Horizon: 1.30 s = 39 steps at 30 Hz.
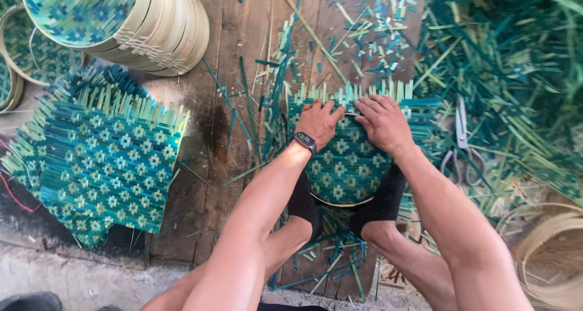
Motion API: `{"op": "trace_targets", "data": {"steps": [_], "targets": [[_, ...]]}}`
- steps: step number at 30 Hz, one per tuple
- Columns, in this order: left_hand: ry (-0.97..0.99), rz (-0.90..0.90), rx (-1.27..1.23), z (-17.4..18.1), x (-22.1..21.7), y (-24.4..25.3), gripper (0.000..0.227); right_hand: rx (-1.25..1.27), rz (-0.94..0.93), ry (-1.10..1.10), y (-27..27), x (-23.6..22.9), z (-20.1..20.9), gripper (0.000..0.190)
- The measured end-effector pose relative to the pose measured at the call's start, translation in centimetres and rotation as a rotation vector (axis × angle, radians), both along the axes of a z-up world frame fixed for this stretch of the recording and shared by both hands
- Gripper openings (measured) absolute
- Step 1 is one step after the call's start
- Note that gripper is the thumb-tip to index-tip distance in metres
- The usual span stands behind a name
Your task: The person places a circular bamboo frame onto a woven mat, trims the excess woven material around the frame using scissors, and then removes the frame to reveal a finished circular piece. This process is repeated multiple times.
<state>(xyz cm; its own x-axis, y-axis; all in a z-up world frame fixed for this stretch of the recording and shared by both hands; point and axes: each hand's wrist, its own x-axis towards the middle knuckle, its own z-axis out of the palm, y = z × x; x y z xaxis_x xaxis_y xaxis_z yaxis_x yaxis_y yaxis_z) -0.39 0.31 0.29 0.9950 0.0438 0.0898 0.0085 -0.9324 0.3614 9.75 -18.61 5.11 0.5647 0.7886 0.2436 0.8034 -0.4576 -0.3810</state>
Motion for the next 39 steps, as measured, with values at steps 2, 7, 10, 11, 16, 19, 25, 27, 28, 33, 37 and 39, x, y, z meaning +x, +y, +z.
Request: {"op": "trace_targets", "data": {"steps": [2,7,10,11,16,19,25,27,28,33,37,39], "targets": [[-0.048,0.064,-0.113,0.4,-0.2,0.0,0.022,0.065,0.011,0.222,0.3,0.6,-1.5,0.024],[-0.055,0.236,-0.299,0.7,0.4,-1.1,0.018,0.068,-0.024,0.457,-1.1,1.7,-4.4,0.013],[0.089,0.27,-0.345,0.9,1.4,-0.6,0.022,0.04,-0.098,0.565,-0.4,1.9,-5.0,0.012],[0.148,0.283,-0.379,1.1,1.8,-0.5,0.024,0.014,-0.134,0.595,-0.7,1.7,-4.7,0.012],[0.476,0.359,-0.51,2.2,3.4,0.6,0.033,0.174,-0.087,0.25,-2.5,-0.5,-3.2,0.024],[0.515,0.383,-0.535,1.0,3.6,0.9,0.035,0.172,-0.171,0.427,-3.1,-1.1,-4.6,0.025],[0.542,0.403,-0.458,0.0,3.9,0.6,0.041,0.256,-0.28,0.407,-3.3,-1.2,-4.7,0.016],[0.567,0.437,-0.501,0.9,4.8,0.8,0.041,0.158,-0.415,0.202,-2.9,-2.2,-3.3,0.02],[0.582,0.454,-0.524,1.0,5.5,1.0,0.042,0.043,-0.549,0.142,-2.5,-2.8,-3.1,0.026],[0.564,0.525,-0.533,0.8,3.4,0.2,0.038,-0.145,-0.773,0.196,-0.3,-6.7,-4.1,0.034],[0.556,0.504,-0.53,1.0,4.1,0.5,0.037,-0.26,-0.89,0.49,0.2,-4.6,-5.1,0.045],[0.585,0.528,-0.555,0.1,4.3,0.7,0.037,-0.313,-0.886,0.593,-0.1,-3.6,-6.3,0.048]]}}
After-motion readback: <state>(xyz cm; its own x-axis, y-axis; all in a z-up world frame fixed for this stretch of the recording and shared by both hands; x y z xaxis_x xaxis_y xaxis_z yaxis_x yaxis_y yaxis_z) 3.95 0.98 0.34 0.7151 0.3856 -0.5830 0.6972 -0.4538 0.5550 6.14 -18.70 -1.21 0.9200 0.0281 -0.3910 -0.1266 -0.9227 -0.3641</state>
